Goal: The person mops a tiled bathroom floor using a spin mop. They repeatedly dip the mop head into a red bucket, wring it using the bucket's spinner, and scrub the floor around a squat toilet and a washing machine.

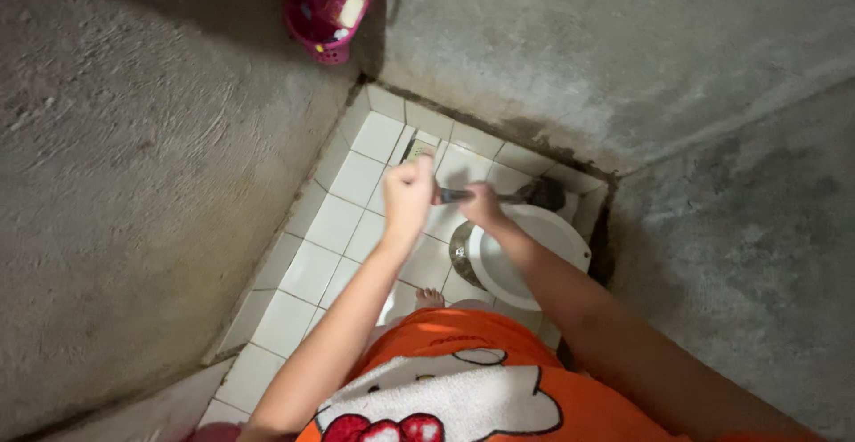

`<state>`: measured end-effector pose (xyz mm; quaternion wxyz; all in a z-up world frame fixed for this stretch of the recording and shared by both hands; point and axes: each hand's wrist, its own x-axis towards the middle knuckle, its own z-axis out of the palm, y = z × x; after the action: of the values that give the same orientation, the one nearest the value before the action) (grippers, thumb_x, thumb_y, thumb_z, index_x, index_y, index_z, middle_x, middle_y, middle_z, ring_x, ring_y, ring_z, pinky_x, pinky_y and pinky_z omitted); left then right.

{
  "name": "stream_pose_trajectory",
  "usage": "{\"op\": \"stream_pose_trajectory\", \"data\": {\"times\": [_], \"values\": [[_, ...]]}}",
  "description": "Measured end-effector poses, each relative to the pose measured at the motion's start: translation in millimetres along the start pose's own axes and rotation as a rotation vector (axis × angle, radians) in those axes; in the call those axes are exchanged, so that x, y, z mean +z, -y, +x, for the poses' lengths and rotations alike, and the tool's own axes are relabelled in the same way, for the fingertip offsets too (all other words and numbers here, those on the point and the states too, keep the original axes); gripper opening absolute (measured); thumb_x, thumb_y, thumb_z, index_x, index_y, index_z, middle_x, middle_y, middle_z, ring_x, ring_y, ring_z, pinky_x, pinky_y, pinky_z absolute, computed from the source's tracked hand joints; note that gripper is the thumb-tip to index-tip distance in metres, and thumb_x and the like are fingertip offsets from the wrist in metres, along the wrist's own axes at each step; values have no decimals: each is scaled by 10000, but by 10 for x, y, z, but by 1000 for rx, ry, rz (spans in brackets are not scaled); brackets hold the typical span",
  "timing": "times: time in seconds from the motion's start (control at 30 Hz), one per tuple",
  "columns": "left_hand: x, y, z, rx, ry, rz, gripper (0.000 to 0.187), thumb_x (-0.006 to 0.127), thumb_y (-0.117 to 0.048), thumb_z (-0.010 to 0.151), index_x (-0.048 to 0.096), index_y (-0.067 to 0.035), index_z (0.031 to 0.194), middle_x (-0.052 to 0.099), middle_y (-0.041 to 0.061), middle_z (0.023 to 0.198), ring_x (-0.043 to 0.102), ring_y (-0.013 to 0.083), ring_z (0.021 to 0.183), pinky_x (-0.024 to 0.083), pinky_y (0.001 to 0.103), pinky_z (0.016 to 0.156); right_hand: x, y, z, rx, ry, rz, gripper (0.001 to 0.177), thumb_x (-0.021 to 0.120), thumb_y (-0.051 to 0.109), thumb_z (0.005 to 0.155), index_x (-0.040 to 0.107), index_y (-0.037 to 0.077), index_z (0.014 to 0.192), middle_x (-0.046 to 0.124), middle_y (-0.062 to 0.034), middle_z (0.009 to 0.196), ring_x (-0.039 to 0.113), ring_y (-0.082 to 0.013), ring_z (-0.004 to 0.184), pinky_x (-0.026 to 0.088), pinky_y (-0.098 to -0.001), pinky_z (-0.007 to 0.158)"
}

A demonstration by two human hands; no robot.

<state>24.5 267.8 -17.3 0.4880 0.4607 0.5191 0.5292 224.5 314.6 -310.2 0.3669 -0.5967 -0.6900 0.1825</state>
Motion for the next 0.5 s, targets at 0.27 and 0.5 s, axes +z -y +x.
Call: {"op": "stream_pose_trajectory", "data": {"times": [0.27, 0.5], "values": [[-808, -698, -160, 75, -264, 58, 623, 560, -316, 1028, 550, -23, 478, 517, 11, 445, 455, 90, 413, 373, 289, 459, 676, 1198, 450, -6, 283, 222, 93, 687, 110, 783, 667, 20, 786, 660, -227, 793, 667, -390, 757, 528, -428, 663], [-930, -795, -442, 238, -371, 225, 557, 587, -270, 1042, 572, -33, 539, 481, -2, 474, 431, 77, 467, 370, 287, 485, 1396, 1402, 700, -822, 239, -444, 170, 648, 132, 809, 514, 83, 716, 545, -99, 711, 544, -244, 649, 469, -339, 602]]}}
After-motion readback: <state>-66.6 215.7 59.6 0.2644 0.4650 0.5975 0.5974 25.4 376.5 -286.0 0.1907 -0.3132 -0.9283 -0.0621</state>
